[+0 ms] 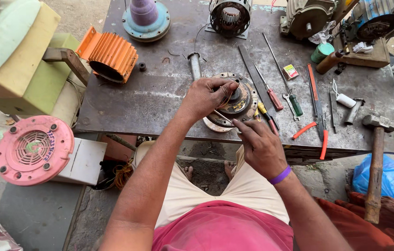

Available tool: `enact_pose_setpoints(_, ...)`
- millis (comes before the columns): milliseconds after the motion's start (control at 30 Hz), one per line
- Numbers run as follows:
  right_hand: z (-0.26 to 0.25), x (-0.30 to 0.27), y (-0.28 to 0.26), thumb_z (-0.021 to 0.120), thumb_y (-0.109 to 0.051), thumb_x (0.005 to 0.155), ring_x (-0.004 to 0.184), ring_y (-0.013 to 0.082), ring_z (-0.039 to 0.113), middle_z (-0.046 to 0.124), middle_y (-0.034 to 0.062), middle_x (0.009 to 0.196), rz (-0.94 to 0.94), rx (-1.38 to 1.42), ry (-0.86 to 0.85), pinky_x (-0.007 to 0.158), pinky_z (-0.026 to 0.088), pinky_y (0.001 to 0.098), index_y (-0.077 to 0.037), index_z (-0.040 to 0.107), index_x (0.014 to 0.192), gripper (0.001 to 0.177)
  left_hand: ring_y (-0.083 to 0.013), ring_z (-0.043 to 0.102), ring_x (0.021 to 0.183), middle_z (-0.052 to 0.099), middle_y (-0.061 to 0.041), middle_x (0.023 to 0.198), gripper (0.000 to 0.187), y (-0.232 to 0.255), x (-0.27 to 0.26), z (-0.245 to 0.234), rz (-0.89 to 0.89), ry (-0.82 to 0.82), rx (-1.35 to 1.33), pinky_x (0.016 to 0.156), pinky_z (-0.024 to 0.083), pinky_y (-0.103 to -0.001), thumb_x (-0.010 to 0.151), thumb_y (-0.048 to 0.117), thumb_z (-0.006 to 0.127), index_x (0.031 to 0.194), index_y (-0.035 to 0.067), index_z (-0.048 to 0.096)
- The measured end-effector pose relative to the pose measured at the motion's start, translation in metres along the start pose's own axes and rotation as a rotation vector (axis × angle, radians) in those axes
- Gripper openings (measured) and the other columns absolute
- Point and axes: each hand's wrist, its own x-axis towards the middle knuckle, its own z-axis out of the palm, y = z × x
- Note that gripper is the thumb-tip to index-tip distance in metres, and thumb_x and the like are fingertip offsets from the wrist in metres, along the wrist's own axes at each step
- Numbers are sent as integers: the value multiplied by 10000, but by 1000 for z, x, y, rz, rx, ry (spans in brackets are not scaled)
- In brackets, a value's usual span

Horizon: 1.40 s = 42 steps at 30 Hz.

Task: The person repairs an electric motor by using a screwdriver to pry apart components, handling internal wiring, and prying at a metal hub with a tool.

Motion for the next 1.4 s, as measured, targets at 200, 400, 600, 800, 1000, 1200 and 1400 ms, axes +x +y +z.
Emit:
enact_pose_setpoints(200, -20, -57, 17, 708, -9, 884, 961, 294, 685, 682, 93, 1063, 84, -32, -23, 820, 567, 414, -109, 694, 1266, 395, -302, 742, 762, 755, -131, 846, 431, 15, -10, 8, 287, 154, 524, 699, 568, -444, 853, 453, 759, 1124, 118, 794)
enact_pose_setpoints(400, -28, -94, 69, 697, -32, 921, 1042, 317, 696, 692, 145, 1151, 540, -116, 232, 888, 568, 414, -87, 697, 1274, 357, -202, 687, 534, 751, -87, 750, 276, 33, -8, 20, 46, 23, 856, 574, 571, -395, 986, 368, 689, 1014, 119, 805)
enact_pose_setpoints(600, -12, -70, 169, 679, -94, 956, 1039, 347, 691, 678, 179, 1154, 874, -162, 222, 927, 547, 452, -77, 674, 1329, 373, -174, 635, 467, 725, -54, 681, 268, 56, -5, 9, -45, -87, 962, 562, 546, -381, 992, 346, 679, 949, 117, 812)
enact_pose_setpoints(800, 15, -13, 258, 716, -176, 911, 1141, 311, 602, 703, 111, 1174, 450, -636, 188, 1025, 452, 476, -178, 753, 1139, 231, -230, 645, 602, 700, -50, 693, 189, 78, -4, 3, 59, -4, 969, 623, 526, -397, 910, 301, 749, 873, 127, 812)
enact_pose_setpoints(1000, 36, 11, 299, 646, -93, 927, 1040, 192, 640, 714, -34, 1085, 392, -521, -150, 967, 436, 462, -245, 781, 1170, 317, -147, 675, 666, 669, -8, 698, 171, 66, -10, 6, 322, -74, 1193, 682, 540, -339, 938, 266, 765, 977, 105, 809)
enact_pose_setpoints(1200, 40, 11, 304, 676, -213, 986, 975, 241, 671, 712, 34, 1041, 501, -323, -181, 925, 440, 450, -158, 763, 1059, 127, -126, 642, 563, 605, 8, 563, 186, 48, -15, -1, 482, -141, 1311, 592, 515, -309, 873, 235, 801, 962, 77, 840)
enact_pose_setpoints(1400, 33, 5, 305, 681, -243, 1010, 935, 253, 699, 720, 94, 992, 569, -208, -78, 945, 528, 446, -76, 694, 1030, 169, -134, 608, 436, 621, -25, 498, 221, 20, -12, -7, 530, -154, 1286, 497, 467, -295, 838, 267, 776, 927, 78, 849)
